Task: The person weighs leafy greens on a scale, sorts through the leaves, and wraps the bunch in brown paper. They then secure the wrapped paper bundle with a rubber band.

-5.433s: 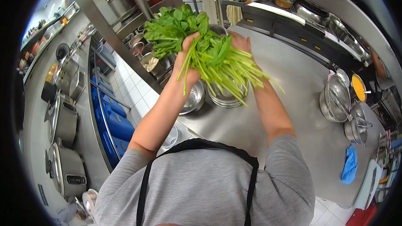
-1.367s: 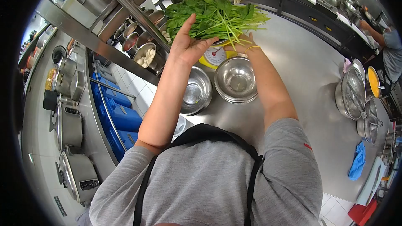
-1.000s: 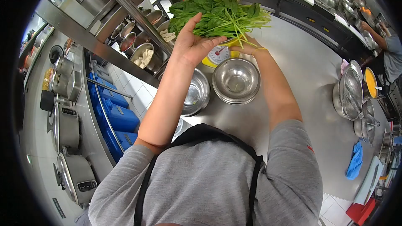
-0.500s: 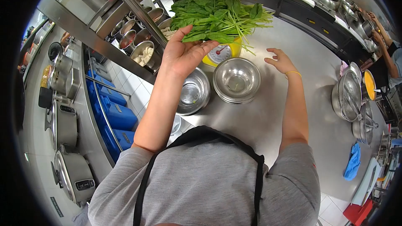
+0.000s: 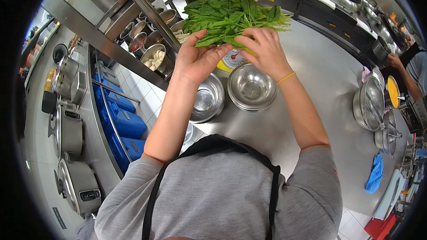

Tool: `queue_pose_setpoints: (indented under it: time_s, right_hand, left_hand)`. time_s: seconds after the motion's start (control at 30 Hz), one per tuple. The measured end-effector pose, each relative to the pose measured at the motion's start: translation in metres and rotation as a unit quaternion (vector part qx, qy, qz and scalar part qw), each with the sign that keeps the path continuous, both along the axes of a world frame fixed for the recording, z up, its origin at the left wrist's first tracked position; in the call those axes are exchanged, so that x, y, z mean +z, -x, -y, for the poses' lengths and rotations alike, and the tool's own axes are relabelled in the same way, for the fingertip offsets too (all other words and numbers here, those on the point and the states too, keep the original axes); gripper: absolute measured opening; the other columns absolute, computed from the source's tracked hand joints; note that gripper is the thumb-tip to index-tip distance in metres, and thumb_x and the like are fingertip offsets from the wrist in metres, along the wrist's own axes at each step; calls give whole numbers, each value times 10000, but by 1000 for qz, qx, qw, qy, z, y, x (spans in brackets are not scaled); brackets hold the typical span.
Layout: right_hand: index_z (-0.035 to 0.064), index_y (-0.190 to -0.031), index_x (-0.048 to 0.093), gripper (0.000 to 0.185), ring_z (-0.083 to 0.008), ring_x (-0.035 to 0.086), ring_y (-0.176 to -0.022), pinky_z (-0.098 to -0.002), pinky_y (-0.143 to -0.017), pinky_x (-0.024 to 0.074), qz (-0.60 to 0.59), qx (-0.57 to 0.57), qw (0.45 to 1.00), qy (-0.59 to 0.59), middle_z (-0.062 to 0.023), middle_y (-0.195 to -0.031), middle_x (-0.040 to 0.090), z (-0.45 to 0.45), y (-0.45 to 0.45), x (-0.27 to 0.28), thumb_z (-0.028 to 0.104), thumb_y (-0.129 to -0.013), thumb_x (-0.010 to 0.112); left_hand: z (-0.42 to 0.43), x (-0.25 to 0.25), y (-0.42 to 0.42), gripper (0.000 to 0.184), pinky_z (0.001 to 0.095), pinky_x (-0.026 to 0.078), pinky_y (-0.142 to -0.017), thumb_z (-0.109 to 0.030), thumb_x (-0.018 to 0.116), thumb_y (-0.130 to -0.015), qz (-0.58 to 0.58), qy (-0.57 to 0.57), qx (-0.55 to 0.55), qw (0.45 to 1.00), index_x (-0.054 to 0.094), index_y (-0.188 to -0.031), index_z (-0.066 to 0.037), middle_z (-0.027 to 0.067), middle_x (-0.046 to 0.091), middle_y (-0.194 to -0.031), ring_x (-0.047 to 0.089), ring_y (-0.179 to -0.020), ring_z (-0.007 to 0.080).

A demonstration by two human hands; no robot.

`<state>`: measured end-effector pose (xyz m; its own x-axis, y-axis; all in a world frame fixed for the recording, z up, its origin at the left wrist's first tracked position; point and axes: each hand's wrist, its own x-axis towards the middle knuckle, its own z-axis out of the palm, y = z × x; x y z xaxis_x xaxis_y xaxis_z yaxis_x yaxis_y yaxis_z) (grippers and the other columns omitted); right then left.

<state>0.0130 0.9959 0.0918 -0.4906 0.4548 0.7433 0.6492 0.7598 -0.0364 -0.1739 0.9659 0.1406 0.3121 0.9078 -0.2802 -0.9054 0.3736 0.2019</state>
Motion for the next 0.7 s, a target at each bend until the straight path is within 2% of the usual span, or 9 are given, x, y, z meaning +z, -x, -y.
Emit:
queue_pose_setpoints:
  time_s: [0.13,0.23,0.33,0.43,0.5,0.57,0.63,0.67,0.7]
  right_hand:
    - [176,-1066,571,337,-242,475,-1035,-419,-890,338,87,20,995,39,-17,-1076,531,-24,-3,11,252,-746,645]
    - [195,-1164,544,520,-281,430,-1138,-481,-964,296,74,-11,997,-30,-53,-1232,478,-40,1,25,369,-696,689]
    - [301,-1399,223,1112,-336,164,-1344,-670,-1013,68,51,-52,994,76,-75,-1464,189,-67,3,33,609,-464,741]
    - [247,-1424,165,1169,-332,177,-1346,-650,-1019,68,79,-82,979,167,-98,-1452,227,-93,3,38,591,-477,757]
    - [224,-1428,143,1185,-323,182,-1347,-649,-1021,55,127,-66,961,237,-107,-1451,233,-107,4,50,577,-480,761]
    - [201,-1432,122,1202,-313,188,-1348,-647,-1023,43,171,-52,936,303,-116,-1450,240,-110,11,58,563,-483,764]
    - [151,-1420,160,1224,-269,310,-1304,-648,-1010,86,228,-33,904,360,-142,-1375,372,-111,17,60,569,-446,772]
    - [138,-1403,213,1186,-276,395,-1246,-550,-1037,201,219,-34,916,334,-159,-1334,421,-113,18,54,514,-439,792]
    - [138,-1403,213,1186,-276,395,-1246,-550,-1037,201,217,-36,917,333,-159,-1334,421,-117,18,52,514,-439,792]
  left_hand:
    - [-6,-1,3,381,435,281,-1048,-149,507,-853,4,-18,-5,1000,404,-1123,100,221,418,-1179,420,-1121,321]
    - [-7,3,-2,505,468,197,-1096,-143,462,-884,17,-26,35,999,270,-1242,157,287,291,-1312,285,-1255,394]
    - [-13,7,-4,503,467,194,-1097,-150,470,-880,44,6,30,999,283,-1232,157,290,294,-1310,300,-1244,399]
    - [-24,-1,-11,475,472,225,-1083,-156,485,-873,32,-3,43,999,329,-1219,130,268,342,-1295,338,-1228,377]
    - [-34,-7,-14,370,398,389,-961,-137,520,-845,-49,-23,26,998,434,-1173,12,157,468,-1199,440,-1153,283]
    - [-47,-17,-21,388,427,356,-986,-167,507,-860,-73,-39,45,996,429,-1198,5,149,469,-1228,436,-1167,280]
    - [-56,-15,-27,406,456,324,-1011,-197,495,-876,-95,-59,65,992,423,-1224,-2,141,470,-1257,432,-1181,276]
    - [-60,-16,-29,409,460,329,-1000,-222,502,-874,-121,-57,62,989,432,-1230,-32,122,478,-1257,444,-1170,269]
    - [-64,-18,-31,412,464,334,-989,-246,510,-873,-146,-54,59,986,440,-1235,-63,102,486,-1256,457,-1158,262]
